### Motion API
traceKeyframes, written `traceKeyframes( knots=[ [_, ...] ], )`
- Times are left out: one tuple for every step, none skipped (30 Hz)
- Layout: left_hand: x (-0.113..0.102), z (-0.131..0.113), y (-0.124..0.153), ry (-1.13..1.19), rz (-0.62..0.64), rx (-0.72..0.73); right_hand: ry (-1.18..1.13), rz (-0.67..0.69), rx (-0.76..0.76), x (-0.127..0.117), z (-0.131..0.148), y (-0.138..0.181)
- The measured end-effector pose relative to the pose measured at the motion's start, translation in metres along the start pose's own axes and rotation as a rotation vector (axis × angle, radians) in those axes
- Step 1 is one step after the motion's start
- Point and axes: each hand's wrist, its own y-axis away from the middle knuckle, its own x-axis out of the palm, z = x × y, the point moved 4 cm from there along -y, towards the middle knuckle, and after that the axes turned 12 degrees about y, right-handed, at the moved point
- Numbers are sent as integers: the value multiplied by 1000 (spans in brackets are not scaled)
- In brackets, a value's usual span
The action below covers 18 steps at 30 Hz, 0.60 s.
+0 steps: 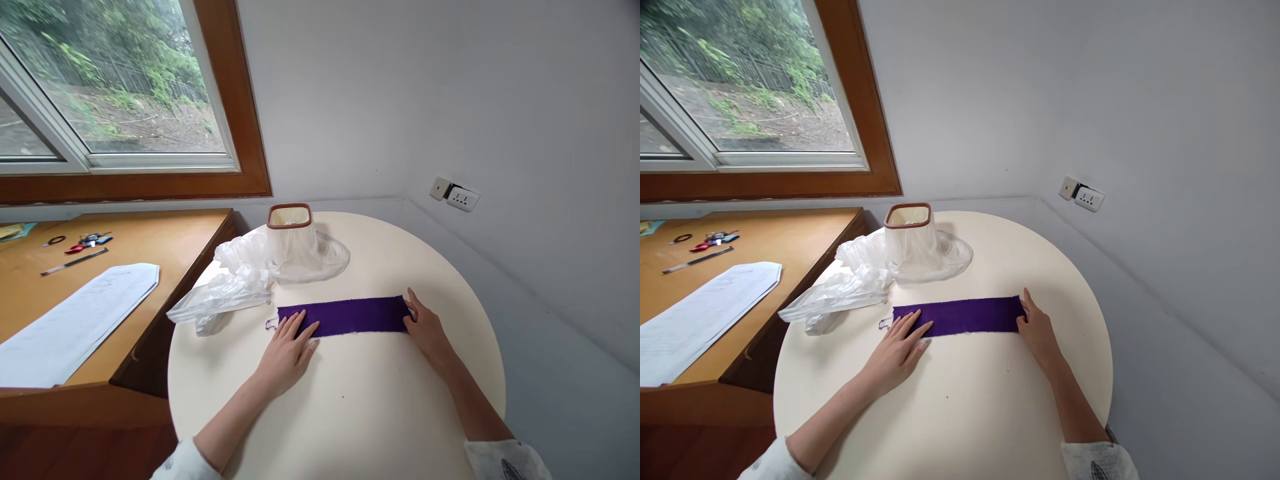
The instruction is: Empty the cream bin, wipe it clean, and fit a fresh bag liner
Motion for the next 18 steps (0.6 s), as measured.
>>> traceKeyframes(
  knots=[
    [-1,-1,0,24,-3,0,-2,-10,6,-1,1,0],
    [-3,-2,0,59,-5,-3,-6,-22,11,-2,1,0],
    [-5,-4,0,109,-15,-10,-16,-35,22,-3,1,0],
    [-9,-5,-1,174,-39,-22,-39,-46,39,-4,1,-1],
    [-15,-5,-2,256,-81,-42,-80,-51,58,-4,1,-2],
    [-21,-5,-4,357,-142,-72,-138,-51,80,-4,0,-2],
    [-27,-3,-5,481,-212,-112,-216,-44,108,-4,-1,-2],
    [-33,1,-7,636,-283,-163,-314,-28,138,-3,-2,-2],
    [-37,5,-9,824,-341,-221,-422,-2,168,-1,-3,-2],
    [-38,10,-10,1037,-374,-285,-535,34,195,0,-2,-2],
    [-38,15,-12,1260,-382,-355,-646,74,220,2,0,-1],
    [-36,19,-14,1477,-361,-427,-750,115,238,4,4,-1],
    [-34,22,-15,1668,-322,-496,-843,153,248,6,10,0],
    [-32,24,-16,1823,-270,-556,-921,181,256,7,18,1],
    [-30,25,-16,1939,-212,-604,-986,201,265,8,29,2],
    [-29,25,-16,2023,-158,-637,-1039,215,271,10,41,3],
    [-29,25,-16,2082,-109,-655,-1070,227,272,12,56,4],
    [-28,25,-16,2121,-63,-662,-1086,242,260,16,72,6]
  ],
)
